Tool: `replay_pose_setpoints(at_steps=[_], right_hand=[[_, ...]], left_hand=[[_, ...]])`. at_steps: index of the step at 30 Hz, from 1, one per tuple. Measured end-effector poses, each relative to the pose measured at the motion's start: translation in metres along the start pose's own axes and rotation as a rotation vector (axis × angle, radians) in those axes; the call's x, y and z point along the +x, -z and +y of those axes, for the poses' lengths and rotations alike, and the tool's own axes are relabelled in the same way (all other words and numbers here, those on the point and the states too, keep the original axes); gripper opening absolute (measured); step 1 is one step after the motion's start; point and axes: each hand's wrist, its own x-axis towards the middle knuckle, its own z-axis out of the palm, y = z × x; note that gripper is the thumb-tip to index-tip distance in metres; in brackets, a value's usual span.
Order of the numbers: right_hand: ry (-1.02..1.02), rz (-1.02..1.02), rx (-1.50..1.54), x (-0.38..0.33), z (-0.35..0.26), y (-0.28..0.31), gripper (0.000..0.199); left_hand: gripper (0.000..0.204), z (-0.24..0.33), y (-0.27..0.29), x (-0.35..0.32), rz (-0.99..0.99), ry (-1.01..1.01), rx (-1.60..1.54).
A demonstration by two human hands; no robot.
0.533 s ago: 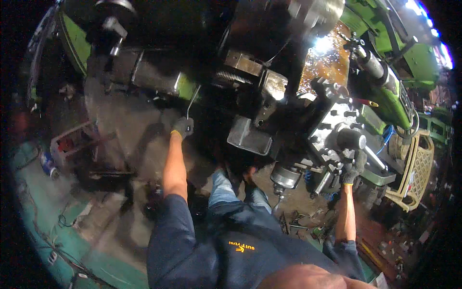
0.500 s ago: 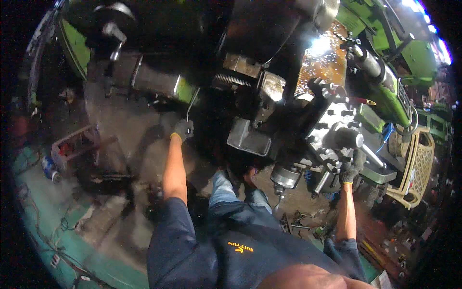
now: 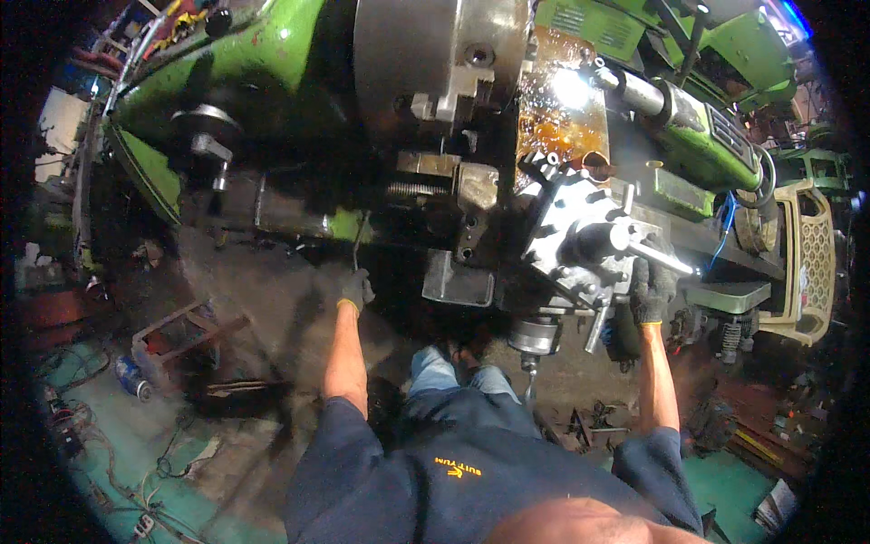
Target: The person operates a green metal lathe in a workshop, using gloved hands to manipulate the tool post and cross-slide levers. The operator adjusts the cutting tool position against a rotating metal workpiece, with metal shavings and coolant visible on the machine bed.
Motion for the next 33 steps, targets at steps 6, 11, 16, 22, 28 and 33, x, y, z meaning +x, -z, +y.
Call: replay_pose_setpoints(at_steps=[6, 11, 16, 22, 28, 33], right_hand=[[-0.038, 0.106, -0.049, -0.006, -0.002, 0.002, 0.029], [0.038, 0.175, -0.034, -0.001, 0.007, -0.001, 0.033], [-0.196, -0.020, 0.134, 0.019, 0.018, 0.015, 0.032], [-0.199, 0.032, 0.231, 0.108, 0.002, 0.060, 0.032], [0.224, 0.027, 0.114, 0.242, -0.086, 0.054, 0.032], [0.447, -0.042, 0.132, 0.353, -0.203, 0.000, 0.042]], left_hand=[[0.011, -0.005, -0.001, -0.056, 0.177, -0.048, 0.213], [0.016, 0.065, 0.038, -0.039, 0.170, -0.933, 2.024], [0.039, 0.292, -0.009, -0.152, 0.306, -1.267, 0.609], [0.043, 0.472, -0.095, -0.301, 0.315, -1.950, 0.524], [0.026, 0.551, -0.032, -0.253, -0.126, -1.929, 0.890], [0.036, 0.499, 0.104, -0.262, -0.009, -1.722, 0.447]])
